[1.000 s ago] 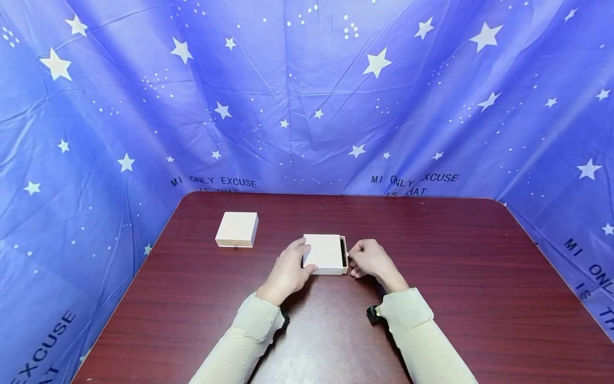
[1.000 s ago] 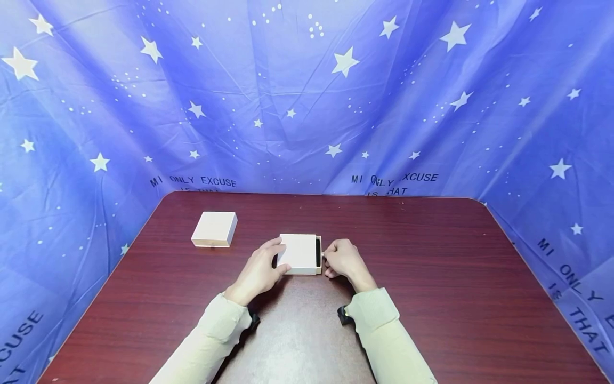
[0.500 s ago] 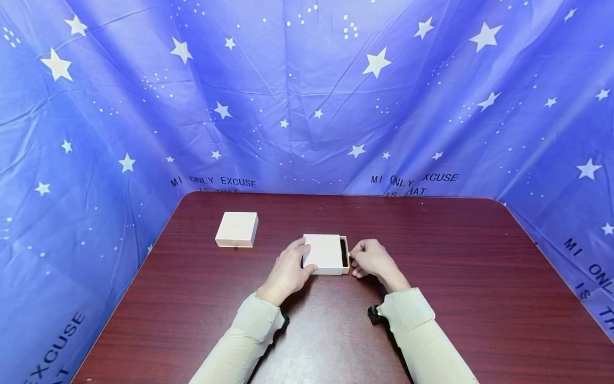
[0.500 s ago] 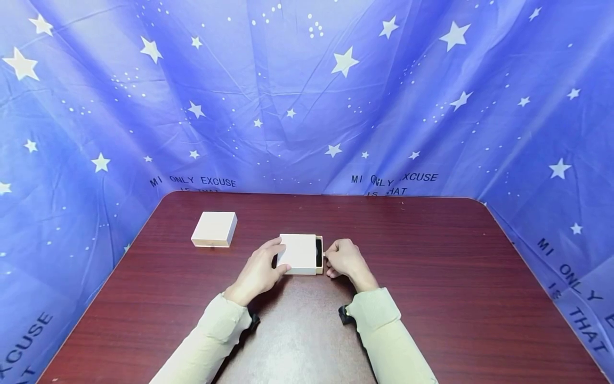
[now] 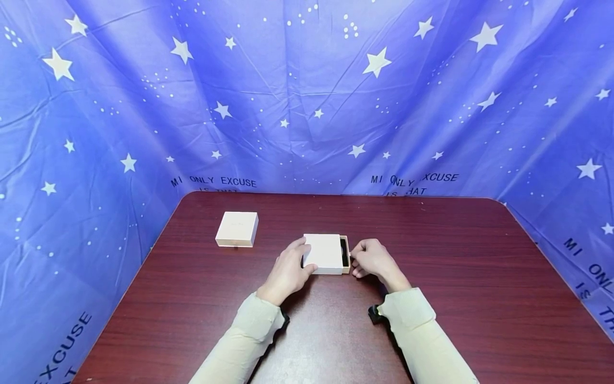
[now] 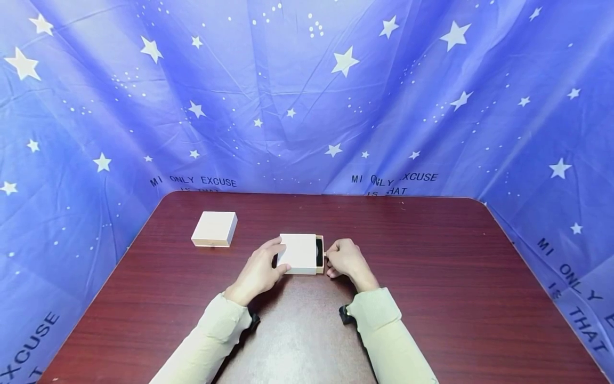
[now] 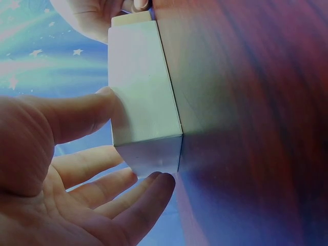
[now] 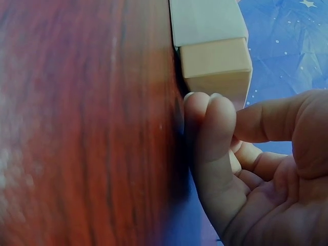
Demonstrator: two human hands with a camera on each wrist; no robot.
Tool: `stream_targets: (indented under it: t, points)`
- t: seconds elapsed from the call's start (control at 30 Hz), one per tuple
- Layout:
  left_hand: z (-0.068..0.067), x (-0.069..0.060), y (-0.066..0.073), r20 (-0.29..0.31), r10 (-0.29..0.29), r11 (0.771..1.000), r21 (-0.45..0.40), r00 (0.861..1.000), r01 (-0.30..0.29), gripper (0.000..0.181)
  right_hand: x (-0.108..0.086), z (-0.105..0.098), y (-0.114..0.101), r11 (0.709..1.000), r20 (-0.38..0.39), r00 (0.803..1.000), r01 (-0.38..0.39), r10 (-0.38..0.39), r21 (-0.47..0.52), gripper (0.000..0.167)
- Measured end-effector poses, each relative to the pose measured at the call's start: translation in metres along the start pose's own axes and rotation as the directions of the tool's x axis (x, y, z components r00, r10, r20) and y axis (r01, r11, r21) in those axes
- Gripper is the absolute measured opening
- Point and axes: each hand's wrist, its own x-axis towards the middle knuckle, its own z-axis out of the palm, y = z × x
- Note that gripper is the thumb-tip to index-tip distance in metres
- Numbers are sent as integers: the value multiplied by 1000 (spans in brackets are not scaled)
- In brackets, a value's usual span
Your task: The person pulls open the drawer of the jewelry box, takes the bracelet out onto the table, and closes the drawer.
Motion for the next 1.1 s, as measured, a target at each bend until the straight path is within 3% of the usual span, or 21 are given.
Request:
stream_targets:
  t: [1.1]
  points:
    - [-1, 0, 0, -4, 6, 1000, 1, 1000, -6, 44, -2, -4, -2, 1000, -4, 1000, -17, 17, -2, 14]
